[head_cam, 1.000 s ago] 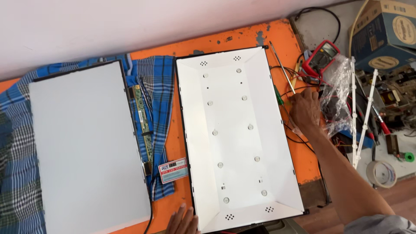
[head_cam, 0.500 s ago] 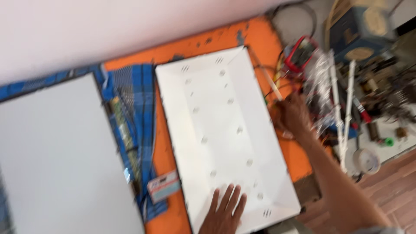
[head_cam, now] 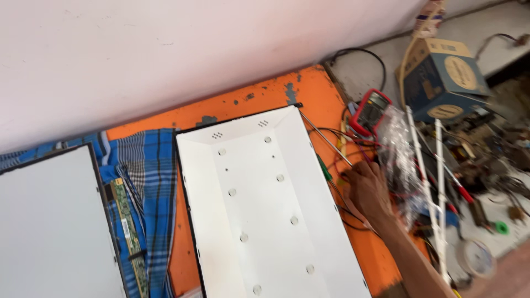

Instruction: The person secures a white LED panel to a black frame using multiple screws. They use a red-handled screwdriver to tighten several screws and a green-handled screwdriver for others, working methodically across the panel surface.

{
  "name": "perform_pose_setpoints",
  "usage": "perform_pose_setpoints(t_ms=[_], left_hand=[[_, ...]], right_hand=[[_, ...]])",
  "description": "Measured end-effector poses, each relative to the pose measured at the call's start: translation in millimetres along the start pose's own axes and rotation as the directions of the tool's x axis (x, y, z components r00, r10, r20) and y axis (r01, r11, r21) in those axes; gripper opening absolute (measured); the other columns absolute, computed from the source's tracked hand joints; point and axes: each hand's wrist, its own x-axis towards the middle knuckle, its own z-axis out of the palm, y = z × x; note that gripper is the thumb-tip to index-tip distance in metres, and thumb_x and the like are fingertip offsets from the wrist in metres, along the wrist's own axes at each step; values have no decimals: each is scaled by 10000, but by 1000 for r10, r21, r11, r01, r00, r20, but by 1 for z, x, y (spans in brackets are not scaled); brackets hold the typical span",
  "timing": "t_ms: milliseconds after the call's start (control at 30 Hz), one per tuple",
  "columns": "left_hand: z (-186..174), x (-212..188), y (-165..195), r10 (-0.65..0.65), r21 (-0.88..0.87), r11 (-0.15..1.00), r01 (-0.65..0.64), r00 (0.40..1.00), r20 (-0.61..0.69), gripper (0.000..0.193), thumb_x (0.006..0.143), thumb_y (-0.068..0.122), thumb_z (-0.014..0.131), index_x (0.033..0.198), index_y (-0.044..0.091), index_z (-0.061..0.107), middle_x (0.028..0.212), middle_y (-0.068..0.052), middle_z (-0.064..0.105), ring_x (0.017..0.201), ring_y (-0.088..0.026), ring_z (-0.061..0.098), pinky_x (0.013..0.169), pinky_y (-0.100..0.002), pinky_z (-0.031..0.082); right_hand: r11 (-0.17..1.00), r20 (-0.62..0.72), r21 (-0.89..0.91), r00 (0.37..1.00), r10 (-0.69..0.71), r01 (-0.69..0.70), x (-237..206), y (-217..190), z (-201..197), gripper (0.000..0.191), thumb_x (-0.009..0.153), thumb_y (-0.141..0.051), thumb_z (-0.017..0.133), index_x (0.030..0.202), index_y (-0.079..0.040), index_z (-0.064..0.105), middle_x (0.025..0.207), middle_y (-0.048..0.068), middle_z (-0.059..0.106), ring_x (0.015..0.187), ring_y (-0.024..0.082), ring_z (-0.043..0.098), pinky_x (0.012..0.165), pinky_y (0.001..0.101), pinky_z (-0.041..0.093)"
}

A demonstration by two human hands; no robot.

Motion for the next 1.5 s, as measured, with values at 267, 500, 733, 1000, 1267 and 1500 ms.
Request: perform_pose_setpoints(t_ms=[267,500,733,1000,1267,1500], left_hand=[[-37,57,-88,-251,59,968,245,957,145,568,1077,315,350,1547,-4,375,1603,-202,373,1523,-351,277,1243,-505,184],[-53,143,-163,-406,59,911,408,913,-44,668,1037,468,400,1491,-22,392,1593,-211,336,1501,-365,231,1216,-541,148],[-64,157,-165,-461,4,887,462,886,-52,673,968,473,498,1486,45,474,1601,-208,350,1513,-351,262,1238,-544,142],[-61,162,-172,-474,15,880,475,879,-61,748,894,530,532,1512,116,451,1606,-187,345,1509,-348,240,1228,-542,110],[-55,160,-173,-463,65,880,471,880,-101,760,923,576,478,1529,122,413,1627,-162,310,1529,-333,185,1241,-537,62],[-60,165,-173,-476,72,874,480,877,-60,763,895,566,485,1505,112,425,1606,-160,316,1510,-336,201,1229,-549,64]], right_hand=[[982,320,-172,947,-17,76,10,28,0,209,822,-87,656,1023,-128,694,1041,45,593,1045,253,552,920,420,486],[957,472,-166,872,-132,236,21,30,-14,355,780,-42,632,1117,-150,668,1161,25,582,1112,244,531,970,401,493],[961,677,-169,734,-50,221,33,34,-24,337,864,-109,618,1188,-190,663,1217,-66,585,1165,153,522,1041,327,489],[948,674,-42,709,-206,316,50,37,-23,380,826,-58,647,1192,-154,670,1170,-8,647,1138,185,574,1016,353,496],[965,302,-256,944,133,-54,44,19,-39,348,836,-54,672,1175,-121,718,1097,26,685,1099,231,615,980,367,549],[328,357,760,782,511,-561,29,21,-27,236,1010,-39,570,1191,34,703,890,163,731,765,187,717,691,317,643]])
